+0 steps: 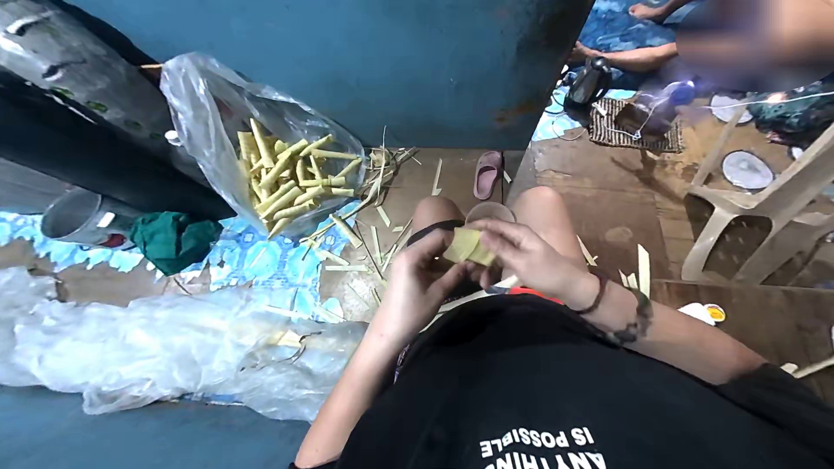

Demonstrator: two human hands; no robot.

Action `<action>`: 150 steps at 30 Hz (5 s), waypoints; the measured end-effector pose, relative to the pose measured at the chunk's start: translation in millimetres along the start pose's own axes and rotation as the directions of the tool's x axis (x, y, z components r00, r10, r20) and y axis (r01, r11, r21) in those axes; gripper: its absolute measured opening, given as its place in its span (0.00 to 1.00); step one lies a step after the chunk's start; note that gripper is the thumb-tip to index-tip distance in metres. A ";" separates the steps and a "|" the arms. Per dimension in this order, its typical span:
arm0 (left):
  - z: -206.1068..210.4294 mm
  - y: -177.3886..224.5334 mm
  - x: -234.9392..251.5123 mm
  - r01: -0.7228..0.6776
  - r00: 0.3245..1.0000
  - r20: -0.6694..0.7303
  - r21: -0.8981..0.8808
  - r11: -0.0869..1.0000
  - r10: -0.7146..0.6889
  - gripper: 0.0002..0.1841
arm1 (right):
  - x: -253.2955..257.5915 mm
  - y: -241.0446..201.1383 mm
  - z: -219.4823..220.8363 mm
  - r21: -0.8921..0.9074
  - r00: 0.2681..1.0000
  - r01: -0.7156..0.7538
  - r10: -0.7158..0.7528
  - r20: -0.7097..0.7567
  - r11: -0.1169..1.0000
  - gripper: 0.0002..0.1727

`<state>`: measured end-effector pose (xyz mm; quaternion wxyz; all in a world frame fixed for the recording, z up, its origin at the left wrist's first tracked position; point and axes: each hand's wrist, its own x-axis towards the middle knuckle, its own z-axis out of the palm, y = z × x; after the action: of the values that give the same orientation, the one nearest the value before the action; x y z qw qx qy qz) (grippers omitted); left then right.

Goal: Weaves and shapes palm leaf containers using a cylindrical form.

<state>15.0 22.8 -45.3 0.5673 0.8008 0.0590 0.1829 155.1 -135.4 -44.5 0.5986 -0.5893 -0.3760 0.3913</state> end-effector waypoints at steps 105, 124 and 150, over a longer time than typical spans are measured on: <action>-15.5 8.5 29.6 0.010 0.988 0.153 -0.121 0.993 0.009 0.08 | -46.4 6.2 -24.6 0.345 0.975 -0.150 0.196 -0.101 0.927 0.19; 2.3 -8.3 26.6 0.084 0.985 0.168 -0.206 0.975 -0.049 0.08 | -59.0 32.0 -33.7 0.118 0.956 -0.073 0.103 -0.274 0.990 0.20; 18.2 -49.7 29.9 0.149 0.962 0.256 -0.208 0.967 -0.094 0.09 | -369.3 241.1 -181.5 0.415 -0.277 -0.735 0.321 -0.906 0.536 0.25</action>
<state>55.0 33.0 -90.0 0.6676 0.7424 0.0170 0.0534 162.6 -546.8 -285.6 0.3232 -0.8644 0.3814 0.0532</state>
